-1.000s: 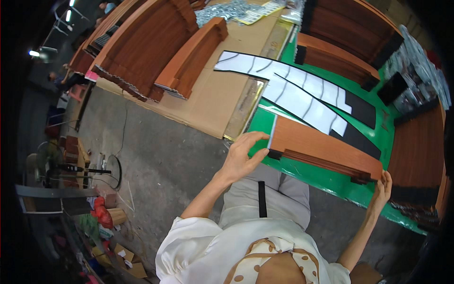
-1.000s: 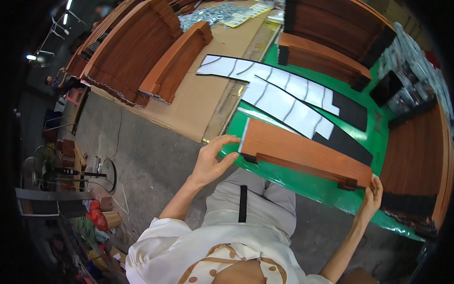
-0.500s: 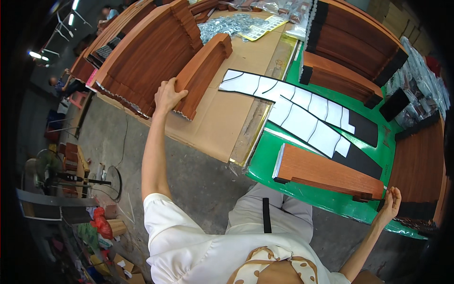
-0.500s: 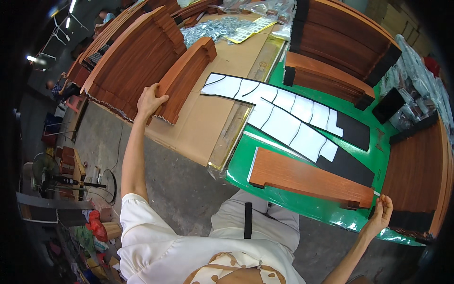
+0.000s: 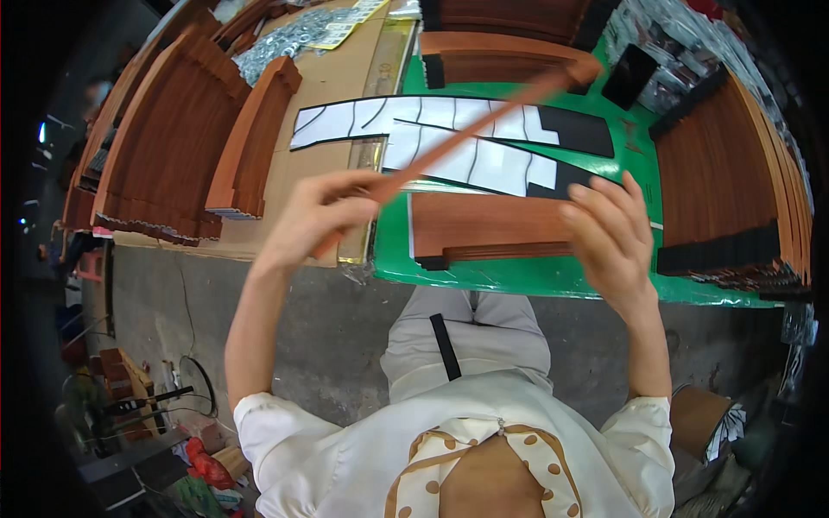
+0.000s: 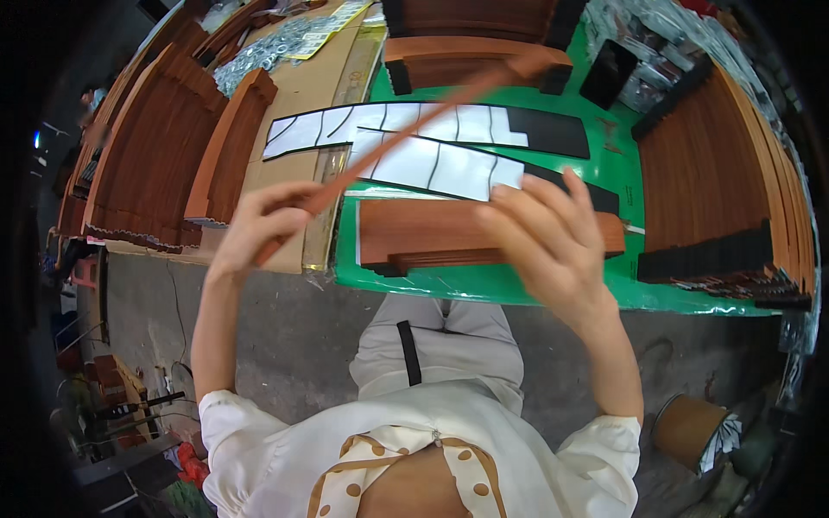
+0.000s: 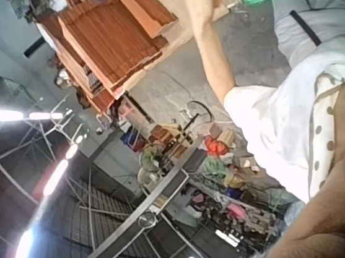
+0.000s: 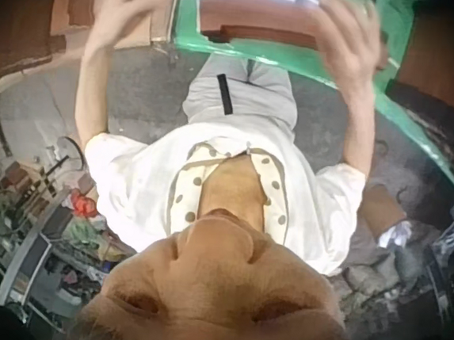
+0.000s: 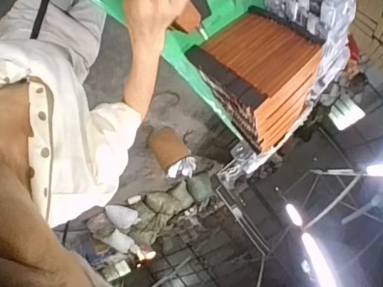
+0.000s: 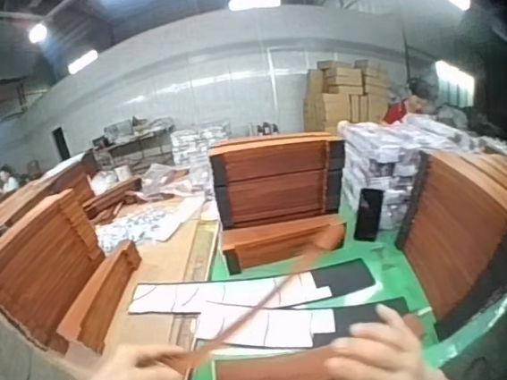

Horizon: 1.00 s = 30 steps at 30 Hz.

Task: Applying black foam tape or cushioning to wooden furniture components.

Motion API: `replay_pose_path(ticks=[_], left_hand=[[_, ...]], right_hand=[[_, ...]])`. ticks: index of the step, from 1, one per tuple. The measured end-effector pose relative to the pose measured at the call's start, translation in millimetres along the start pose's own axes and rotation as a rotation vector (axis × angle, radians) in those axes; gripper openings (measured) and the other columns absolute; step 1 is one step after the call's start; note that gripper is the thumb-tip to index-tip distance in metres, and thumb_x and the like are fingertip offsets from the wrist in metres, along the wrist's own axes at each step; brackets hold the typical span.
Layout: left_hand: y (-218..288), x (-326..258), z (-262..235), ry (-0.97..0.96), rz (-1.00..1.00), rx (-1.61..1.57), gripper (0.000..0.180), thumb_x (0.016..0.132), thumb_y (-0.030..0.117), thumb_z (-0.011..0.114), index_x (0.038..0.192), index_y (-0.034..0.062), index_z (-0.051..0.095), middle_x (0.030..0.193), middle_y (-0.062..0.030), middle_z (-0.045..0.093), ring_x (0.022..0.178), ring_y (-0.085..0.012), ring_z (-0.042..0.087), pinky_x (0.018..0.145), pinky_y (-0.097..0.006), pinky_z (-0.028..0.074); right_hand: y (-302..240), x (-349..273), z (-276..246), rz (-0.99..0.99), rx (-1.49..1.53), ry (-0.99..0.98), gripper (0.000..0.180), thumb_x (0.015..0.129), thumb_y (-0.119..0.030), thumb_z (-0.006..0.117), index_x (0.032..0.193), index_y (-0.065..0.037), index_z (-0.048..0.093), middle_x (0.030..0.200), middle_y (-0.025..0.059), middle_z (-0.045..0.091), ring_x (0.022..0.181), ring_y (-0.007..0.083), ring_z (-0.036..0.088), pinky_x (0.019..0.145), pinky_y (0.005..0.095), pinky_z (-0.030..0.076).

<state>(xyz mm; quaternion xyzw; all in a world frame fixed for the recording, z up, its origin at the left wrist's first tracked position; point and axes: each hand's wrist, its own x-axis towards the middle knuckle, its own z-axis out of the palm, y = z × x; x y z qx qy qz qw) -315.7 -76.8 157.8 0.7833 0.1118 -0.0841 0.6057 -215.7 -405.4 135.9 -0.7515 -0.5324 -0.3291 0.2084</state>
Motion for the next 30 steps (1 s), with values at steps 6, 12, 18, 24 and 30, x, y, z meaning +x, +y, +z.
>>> replay_pose_path(ticks=[6, 12, 18, 24, 30], left_hand=[[21.8, 17.1, 73.5, -0.361, 0.034, 0.112, 0.048, 0.079, 0.026, 0.07, 0.117, -0.0032, 0.06, 0.092, -0.011, 0.064, 0.081, -0.0131, 0.06, 0.069, -0.026, 0.048], [21.3, 36.3, 67.3, -0.334, 0.103, 0.257, 0.049, 0.085, 0.037, 0.063, 0.113, -0.0036, 0.063, 0.097, -0.0115, 0.067, 0.085, -0.0183, 0.062, 0.078, -0.032, 0.048], [3.0, 31.7, 62.2, -0.218, 0.26, 0.319, 0.046, 0.078, 0.03, 0.072, 0.109, -0.0038, 0.064, 0.103, -0.0129, 0.068, 0.094, -0.0206, 0.063, 0.086, -0.033, 0.049], [0.7, 41.5, 48.9, -0.293, 0.322, 0.307, 0.061, 0.076, 0.038, 0.074, 0.119, -0.0014, 0.058, 0.108, -0.0161, 0.066, 0.098, -0.0279, 0.065, 0.086, -0.036, 0.05], [-20.4, 86.6, 23.6, -0.369, 0.442, 0.007, 0.066, 0.076, 0.045, 0.071, 0.122, 0.0002, 0.056, 0.117, -0.0155, 0.063, 0.112, -0.0305, 0.059, 0.095, -0.038, 0.044]], right_hand=[[0.5, -9.2, -4.8, 0.072, -0.035, -0.245, 0.036, 0.071, -0.013, 0.071, 0.106, -0.009, 0.063, 0.107, 0.0044, 0.064, 0.101, 0.022, 0.059, 0.094, 0.0426, 0.041], [15.7, -19.0, 2.9, 0.161, 0.111, -0.249, 0.029, 0.07, -0.009, 0.07, 0.098, -0.006, 0.062, 0.089, 0.0041, 0.064, 0.082, 0.021, 0.06, 0.076, 0.0341, 0.046], [31.0, -21.9, 14.7, 0.275, 0.222, -0.373, 0.033, 0.069, -0.013, 0.073, 0.1, -0.006, 0.062, 0.087, 0.0053, 0.063, 0.081, 0.0244, 0.059, 0.073, 0.0342, 0.045], [56.2, 8.3, 1.4, 0.437, 0.558, -0.617, 0.047, 0.078, -0.028, 0.069, 0.117, -0.004, 0.058, 0.098, 0.0114, 0.063, 0.093, 0.0289, 0.059, 0.083, 0.0383, 0.047], [156.8, 34.7, 58.0, 0.376, 0.342, -0.713, 0.025, 0.083, -0.01, 0.061, 0.106, 0.0, 0.06, 0.094, 0.014, 0.064, 0.086, 0.0308, 0.062, 0.076, 0.0374, 0.049]])
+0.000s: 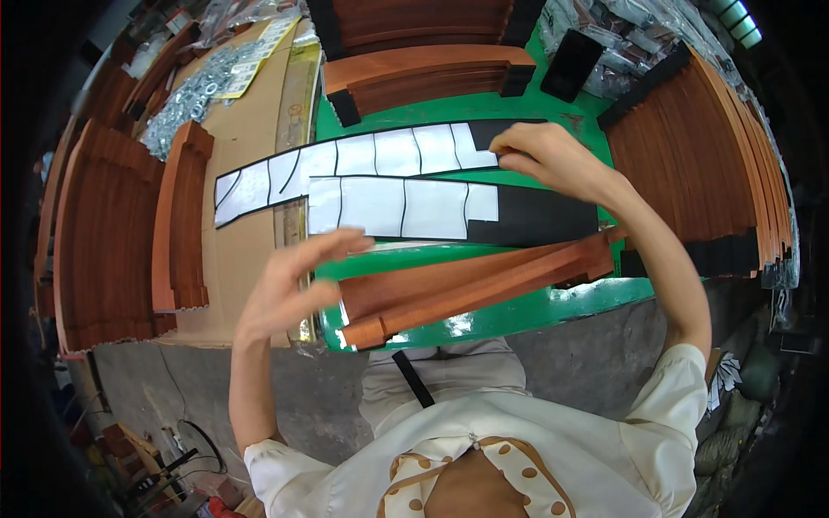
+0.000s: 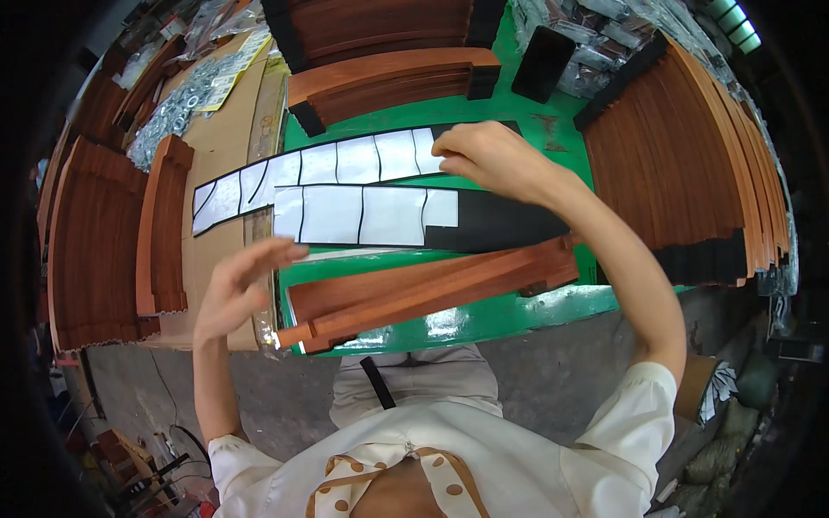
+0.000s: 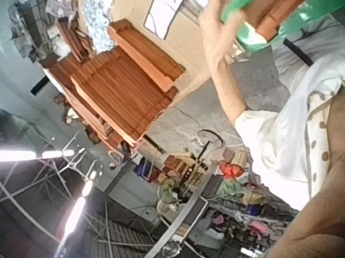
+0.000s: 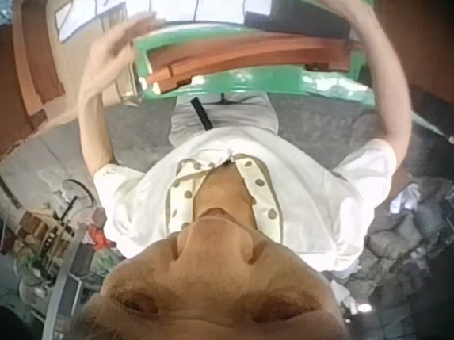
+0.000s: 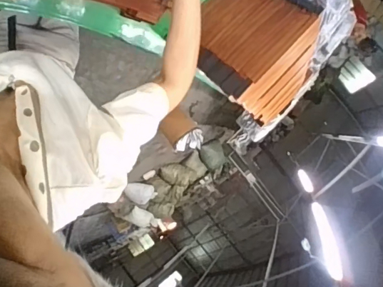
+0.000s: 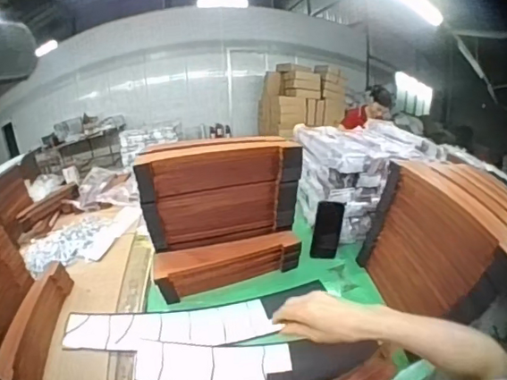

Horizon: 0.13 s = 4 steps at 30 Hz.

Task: Applying black foam tape or cushioning to wooden furniture components.

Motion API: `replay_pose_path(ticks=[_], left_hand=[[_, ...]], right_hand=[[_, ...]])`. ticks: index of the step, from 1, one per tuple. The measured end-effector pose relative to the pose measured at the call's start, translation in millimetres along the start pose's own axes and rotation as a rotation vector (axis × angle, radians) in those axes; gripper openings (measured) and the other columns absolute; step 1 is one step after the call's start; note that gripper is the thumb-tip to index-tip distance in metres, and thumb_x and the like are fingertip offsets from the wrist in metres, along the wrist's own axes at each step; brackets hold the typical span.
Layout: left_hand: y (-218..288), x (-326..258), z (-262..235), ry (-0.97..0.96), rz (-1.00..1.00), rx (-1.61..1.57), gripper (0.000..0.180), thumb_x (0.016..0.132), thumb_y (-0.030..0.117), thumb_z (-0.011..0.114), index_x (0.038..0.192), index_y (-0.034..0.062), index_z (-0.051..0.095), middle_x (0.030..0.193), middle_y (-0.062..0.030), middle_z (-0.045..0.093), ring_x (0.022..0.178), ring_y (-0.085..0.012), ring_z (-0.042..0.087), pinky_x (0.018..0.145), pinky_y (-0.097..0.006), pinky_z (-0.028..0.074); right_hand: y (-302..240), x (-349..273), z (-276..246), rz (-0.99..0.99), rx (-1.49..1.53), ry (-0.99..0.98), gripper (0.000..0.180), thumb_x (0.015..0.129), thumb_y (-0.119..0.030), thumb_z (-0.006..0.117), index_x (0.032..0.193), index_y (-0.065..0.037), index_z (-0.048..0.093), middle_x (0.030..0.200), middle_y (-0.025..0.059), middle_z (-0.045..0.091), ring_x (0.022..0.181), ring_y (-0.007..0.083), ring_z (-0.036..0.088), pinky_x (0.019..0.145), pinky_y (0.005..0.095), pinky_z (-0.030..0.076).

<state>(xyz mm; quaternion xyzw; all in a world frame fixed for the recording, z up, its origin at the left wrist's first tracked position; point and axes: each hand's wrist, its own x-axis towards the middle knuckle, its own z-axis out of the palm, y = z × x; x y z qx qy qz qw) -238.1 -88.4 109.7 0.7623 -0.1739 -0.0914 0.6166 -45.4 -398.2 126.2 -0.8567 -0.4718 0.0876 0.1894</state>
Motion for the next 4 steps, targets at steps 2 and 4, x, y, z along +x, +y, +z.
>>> replay_pose_path(ticks=[2, 4], left_hand=[[-13.9, 31.5, -6.0, 0.105, -0.117, 0.396, 0.051, 0.082, 0.034, 0.069, 0.119, 0.0016, 0.058, 0.115, -0.0163, 0.062, 0.107, -0.0324, 0.06, 0.092, -0.038, 0.046], [-48.1, 51.3, -8.4, 0.023, -0.011, 0.612, 0.041, 0.081, 0.017, 0.069, 0.119, 0.0051, 0.059, 0.122, -0.014, 0.061, 0.111, -0.0277, 0.058, 0.095, -0.039, 0.043]], right_hand=[[34.8, 24.1, 15.9, 0.077, -0.143, -0.135, 0.026, 0.083, -0.013, 0.062, 0.106, 0.0, 0.061, 0.095, 0.016, 0.064, 0.09, 0.0337, 0.063, 0.077, 0.0426, 0.05], [53.2, 45.8, 35.6, 0.097, -0.443, -0.345, 0.024, 0.082, -0.013, 0.063, 0.104, -0.002, 0.062, 0.098, 0.0191, 0.064, 0.096, 0.0361, 0.061, 0.082, 0.0408, 0.05]])
